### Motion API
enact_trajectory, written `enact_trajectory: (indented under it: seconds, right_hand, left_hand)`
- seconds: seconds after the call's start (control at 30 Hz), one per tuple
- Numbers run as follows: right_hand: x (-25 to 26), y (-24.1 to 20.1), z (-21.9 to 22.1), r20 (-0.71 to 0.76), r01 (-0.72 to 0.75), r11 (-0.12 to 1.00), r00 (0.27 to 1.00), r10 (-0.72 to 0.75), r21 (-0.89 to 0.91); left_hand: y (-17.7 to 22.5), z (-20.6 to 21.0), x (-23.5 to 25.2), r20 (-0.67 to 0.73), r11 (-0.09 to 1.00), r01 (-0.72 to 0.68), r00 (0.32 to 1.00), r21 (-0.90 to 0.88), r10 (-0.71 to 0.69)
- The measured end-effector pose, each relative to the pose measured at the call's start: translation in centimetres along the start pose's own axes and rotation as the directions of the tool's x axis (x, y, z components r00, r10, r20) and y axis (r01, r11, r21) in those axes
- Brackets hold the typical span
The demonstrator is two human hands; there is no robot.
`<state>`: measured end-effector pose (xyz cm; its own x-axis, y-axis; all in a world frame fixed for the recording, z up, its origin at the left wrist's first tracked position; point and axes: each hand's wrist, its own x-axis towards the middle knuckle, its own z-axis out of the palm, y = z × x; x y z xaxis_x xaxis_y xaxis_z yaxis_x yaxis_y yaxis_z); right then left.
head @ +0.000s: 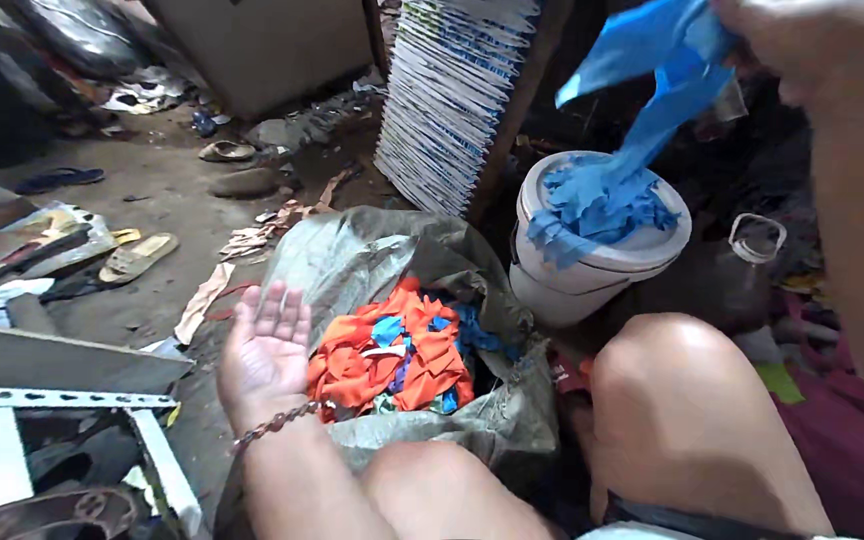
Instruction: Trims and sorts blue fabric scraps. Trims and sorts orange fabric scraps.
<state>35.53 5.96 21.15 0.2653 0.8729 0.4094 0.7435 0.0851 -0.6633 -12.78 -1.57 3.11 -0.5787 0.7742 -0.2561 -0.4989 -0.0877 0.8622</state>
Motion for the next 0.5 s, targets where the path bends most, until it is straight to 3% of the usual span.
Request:
enact_trajectory:
  seconds: [0.1,0.2,0.23,0.3,0.37,0.4,0.43,0.5]
  right_hand:
    - [-1.8,4.6,3.7,0.204,-0.078,0.962,0.97,0.134,-0.263]
    - [-3.2,10.1,7.7,0.483,-0.028,0.875,0.825,0.293,-0.484]
    - [-3.8,10.3,8.4,0.507,-0.006,0.84,0.795,0.334,-0.543]
    - [-5.2,7.6,9.2,0.437,-0.002,0.801,0.837,0.329,-0.598]
    - [-6.8,3.8,10.4,0.397,0.027,0.864,0.895,0.204,-0.503]
    - [-7.6,2.8,12.0,0.438,0.076,0.91,0.891,0.122,-0.408]
    - [-8.5,2.3,14.3,0.522,0.101,0.947,0.85,0.077,-0.304]
    - [-11.2,3.0,21.0,0.734,-0.016,0.987,0.667,0.127,-0.157]
  left_hand:
    - [0.5,-1.2,0.4,-0.107,0.998,-0.016,0.994,-0.055,0.01]
    - [0.4,-1.1,0.2,-0.106,0.997,0.0,0.994,-0.076,-0.008]
    - [0.4,-1.0,0.1,-0.094,0.997,0.006,0.996,-0.078,-0.013]
    - [0.3,-0.7,0.1,-0.086,0.997,0.012,0.996,-0.073,-0.018]
    - [0.0,-0.2,0.2,-0.079,0.998,0.02,0.997,-0.055,-0.025]
    - [-0.2,0.0,0.3,-0.07,0.998,0.024,0.997,-0.051,-0.028]
    - [-0.3,0.2,0.5,-0.057,0.998,0.029,0.998,-0.048,-0.032]
    - [-0.7,0.6,0.7,-0.03,0.999,0.03,0.999,-0.033,-0.031]
